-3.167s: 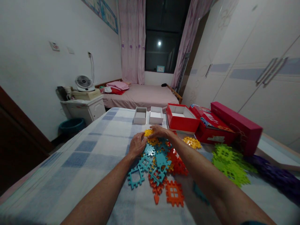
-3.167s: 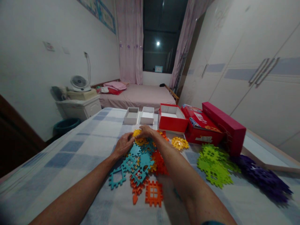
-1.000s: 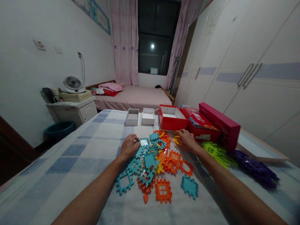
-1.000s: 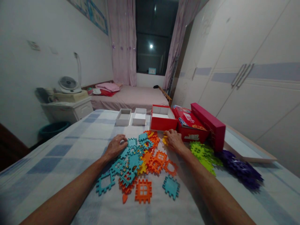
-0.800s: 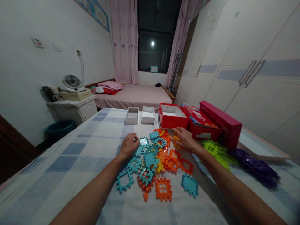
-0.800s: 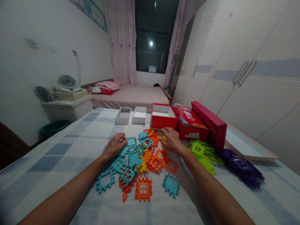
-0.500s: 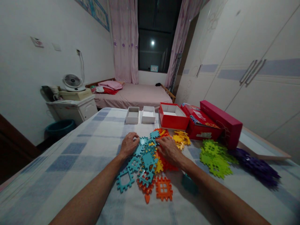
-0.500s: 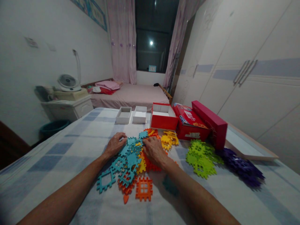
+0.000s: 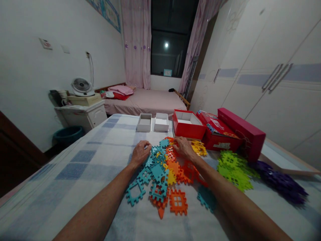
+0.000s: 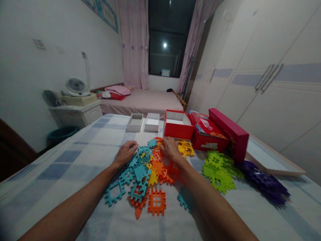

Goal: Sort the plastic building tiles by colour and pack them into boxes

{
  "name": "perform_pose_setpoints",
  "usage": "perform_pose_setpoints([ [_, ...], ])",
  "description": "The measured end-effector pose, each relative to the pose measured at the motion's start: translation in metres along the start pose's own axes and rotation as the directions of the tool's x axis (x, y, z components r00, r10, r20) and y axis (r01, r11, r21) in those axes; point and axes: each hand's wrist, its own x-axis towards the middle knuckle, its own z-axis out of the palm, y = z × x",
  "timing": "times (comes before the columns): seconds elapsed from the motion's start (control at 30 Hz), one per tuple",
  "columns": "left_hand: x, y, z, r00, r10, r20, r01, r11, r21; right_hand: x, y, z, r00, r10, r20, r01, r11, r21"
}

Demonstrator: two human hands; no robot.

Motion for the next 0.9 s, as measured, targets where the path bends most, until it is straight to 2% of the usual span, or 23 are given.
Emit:
perform_pose_setpoints([
  [0.13,-0.005,0.012,-0.003,0.988,0.142,0.065,-0.137,0.988,-0.071,-0.001,-0.007,0.003,0.999,-0.034,-0.005,0.034,0.999,0.025],
  [0.27,-0.015,0.026,-0.004,0.91,0.331,0.248,-0.296,0.94,-0.168,-0.001,-0.008,0.003,0.996,-0.089,0.002,0.089,0.995,0.036],
  [0.33,-0.017,0.028,-0.005,0.888,0.358,0.289,-0.316,0.931,-0.183,0.0,-0.009,0.006,0.994,-0.111,0.014,0.11,0.993,0.042],
  [0.47,-0.015,0.023,-0.005,0.941,0.232,0.245,-0.188,0.964,-0.19,0.001,-0.014,0.008,0.993,-0.115,0.021,0.114,0.993,0.032],
  [0.7,-0.007,0.013,-0.007,0.973,0.103,0.206,-0.056,0.973,-0.224,0.0,-0.024,0.002,0.989,-0.138,0.044,0.139,0.99,-0.021],
  [0.83,-0.003,0.008,-0.008,0.991,0.05,0.121,-0.026,0.98,-0.197,0.002,-0.018,0.004,0.986,-0.163,0.046,0.163,0.987,0.014],
  [0.9,-0.001,0.005,-0.007,0.999,0.037,0.031,-0.032,0.987,-0.155,0.002,-0.013,0.005,0.983,-0.179,0.038,0.177,0.983,0.048],
])
